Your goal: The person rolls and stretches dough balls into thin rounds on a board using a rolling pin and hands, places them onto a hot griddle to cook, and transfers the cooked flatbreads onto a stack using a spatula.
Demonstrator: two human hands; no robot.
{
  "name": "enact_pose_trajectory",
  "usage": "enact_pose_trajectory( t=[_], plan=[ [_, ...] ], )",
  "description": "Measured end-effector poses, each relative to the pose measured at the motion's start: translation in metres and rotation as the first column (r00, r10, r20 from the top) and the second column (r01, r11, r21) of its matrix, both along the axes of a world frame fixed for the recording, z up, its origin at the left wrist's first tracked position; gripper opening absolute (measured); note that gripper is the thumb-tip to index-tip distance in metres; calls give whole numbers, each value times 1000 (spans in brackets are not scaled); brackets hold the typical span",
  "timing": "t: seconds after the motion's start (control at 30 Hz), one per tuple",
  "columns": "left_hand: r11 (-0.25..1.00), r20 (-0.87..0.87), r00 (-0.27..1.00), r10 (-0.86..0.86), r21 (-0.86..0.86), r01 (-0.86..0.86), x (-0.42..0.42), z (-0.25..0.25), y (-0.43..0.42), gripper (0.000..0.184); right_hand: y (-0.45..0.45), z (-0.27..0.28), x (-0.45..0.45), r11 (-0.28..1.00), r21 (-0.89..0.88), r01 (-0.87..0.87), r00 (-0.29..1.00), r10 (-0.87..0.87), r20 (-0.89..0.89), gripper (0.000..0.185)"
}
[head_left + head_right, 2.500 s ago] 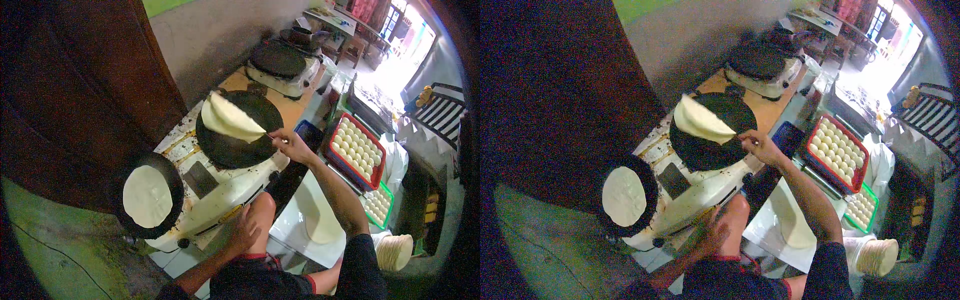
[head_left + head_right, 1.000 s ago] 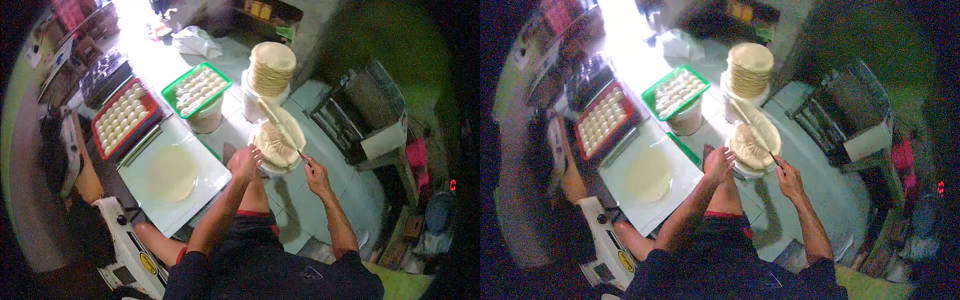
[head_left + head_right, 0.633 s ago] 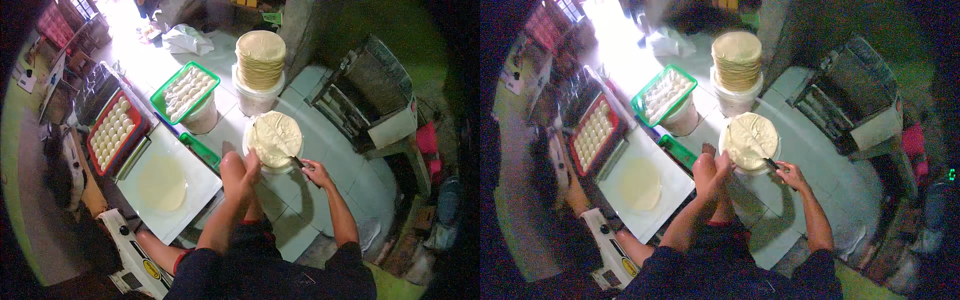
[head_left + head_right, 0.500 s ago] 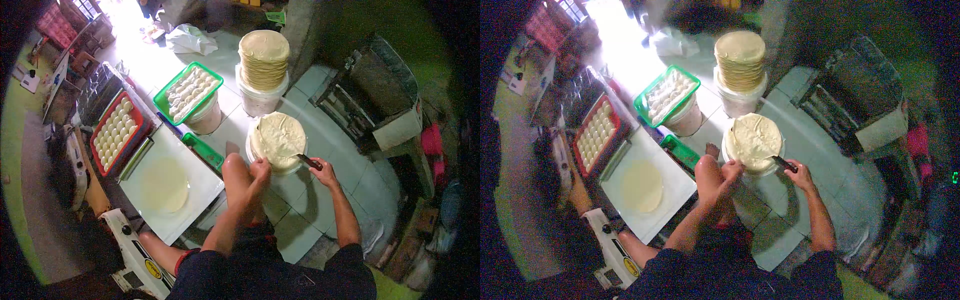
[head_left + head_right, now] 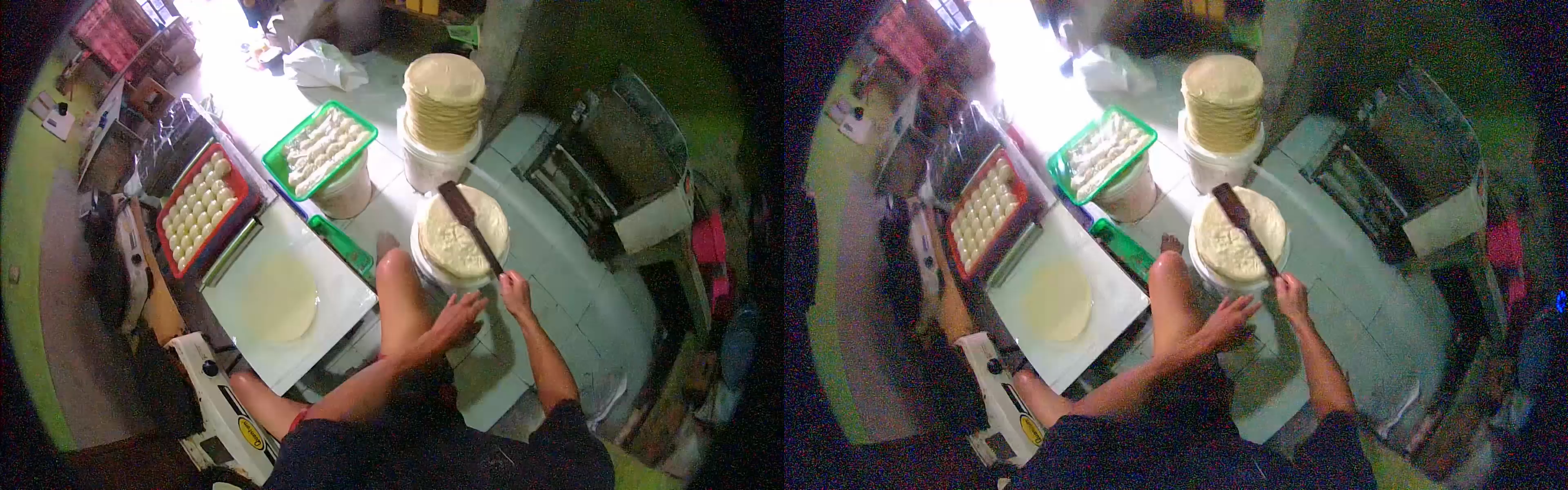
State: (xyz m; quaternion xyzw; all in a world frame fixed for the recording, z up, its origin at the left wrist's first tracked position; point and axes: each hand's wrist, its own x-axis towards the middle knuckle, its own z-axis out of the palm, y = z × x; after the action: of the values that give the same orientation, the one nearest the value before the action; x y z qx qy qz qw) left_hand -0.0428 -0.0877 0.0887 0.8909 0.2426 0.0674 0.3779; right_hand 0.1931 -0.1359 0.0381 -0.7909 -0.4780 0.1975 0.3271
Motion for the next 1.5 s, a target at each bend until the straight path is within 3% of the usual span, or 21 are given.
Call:
enact_pose_trajectory(
  t=[0.03, 0.07, 0.1, 0.17, 0.2, 0.23, 0.37, 0.47, 0.57, 0.63, 0.7, 0.77, 0.83, 0.93, 1.03, 1.07, 1.17, 1.2, 1.33, 1.47, 1.5],
  plan=[
    [996, 41, 996, 83, -45, -81, -16, 30, 3, 53, 13, 6, -15, 1000, 9, -22, 997, 21, 74, 24],
    [983, 76, 983, 167, -91, -160, -41, 54, 12, 49, 17, 21, -24, 987, -163, 9, 997, -21, -75, 26],
    [943, 218, 921, 324, -152, -296, -71, 48, 18, 48, 17, 29, -33, 993, -109, 38, 997, -30, 74, 30],
    [761, 106, 767, 633, -266, -592, -152, 65, 32, 44, 22, 41, -47, 999, 8, 53, 928, -52, 368, 42],
    [689, 56, 693, 719, -188, -700, -181, 112, 42, 42, 25, 49, -61, 999, 0, -42, 907, 39, 420, 45],
    [699, 159, 695, 701, 40, -714, -234, 74, 39, 45, 28, 56, -80, 991, -15, -132, 875, 123, 467, 48],
    [783, -202, 770, 605, 327, -529, -361, 22, 0, 52, 29, 44, -116, 900, -208, -384, 751, 435, 497, 53],
    [782, -226, 811, 540, 491, -383, -392, 17, 2, 38, 51, 86, -140, 948, -26, -318, 879, 305, 367, 34],
    [746, -284, 693, 663, 177, -642, -401, 64, 53, 30, 86, 124, -176, 935, 115, -335, 925, 303, 229, 22],
    [661, -274, 610, 744, 168, -731, -420, 65, 94, 27, 116, 144, -218, 895, 224, -385, 922, 387, 37, 19],
    [660, -271, 605, 749, 222, -717, -442, 74, 137, 25, 148, 153, -272, 858, 121, -499, 862, 506, -37, 17],
    [534, -12, 621, 784, 523, -664, -471, 87, 193, 24, 186, 142, -321, 770, 135, -623, 768, 636, -81, 17],
    [269, 66, 477, 877, 755, -598, -485, 139, 246, 18, 233, 108, -370, 641, 217, -736, 656, 754, -4, 20],
    [-164, 472, 474, 743, 816, -554, -490, 222, 282, 27, 295, 83, -446, 499, 237, -834, 543, 819, 188, 20],
    [-93, 451, 530, 719, 817, -569, -469, 267, 248, 33, 323, 82, -508, 231, 180, -956, 270, 932, 241, 18],
    [34, 438, 505, 743, 730, -683, -464, 254, 232, 33, 332, 71, -527, 60, 174, -983, 111, 946, 303, 15],
    [310, 365, 452, 814, 386, -869, -462, 177, 170, 40, 337, 65, -570, -36, -48, -998, -45, 977, 208, 13],
    [313, 285, 390, 876, 279, -908, -461, 148, 145, 39, 340, 50, -579, -137, 3, -991, -133, 965, 226, 11],
    [96, 111, 115, 987, 164, -982, -447, 42, 84, 42, 348, 35, -576, -440, 297, -847, -315, 867, 385, 18],
    [-42, 184, 14, 983, 298, -954, -440, 10, 90, 35, 363, 13, -563, -596, 321, -736, -435, 779, 452, 33],
    [-60, 192, 4, 981, 326, -944, -440, 7, 94, 33, 369, 10, -562, -583, 203, -787, -526, 805, 273, 35]
  ],
)
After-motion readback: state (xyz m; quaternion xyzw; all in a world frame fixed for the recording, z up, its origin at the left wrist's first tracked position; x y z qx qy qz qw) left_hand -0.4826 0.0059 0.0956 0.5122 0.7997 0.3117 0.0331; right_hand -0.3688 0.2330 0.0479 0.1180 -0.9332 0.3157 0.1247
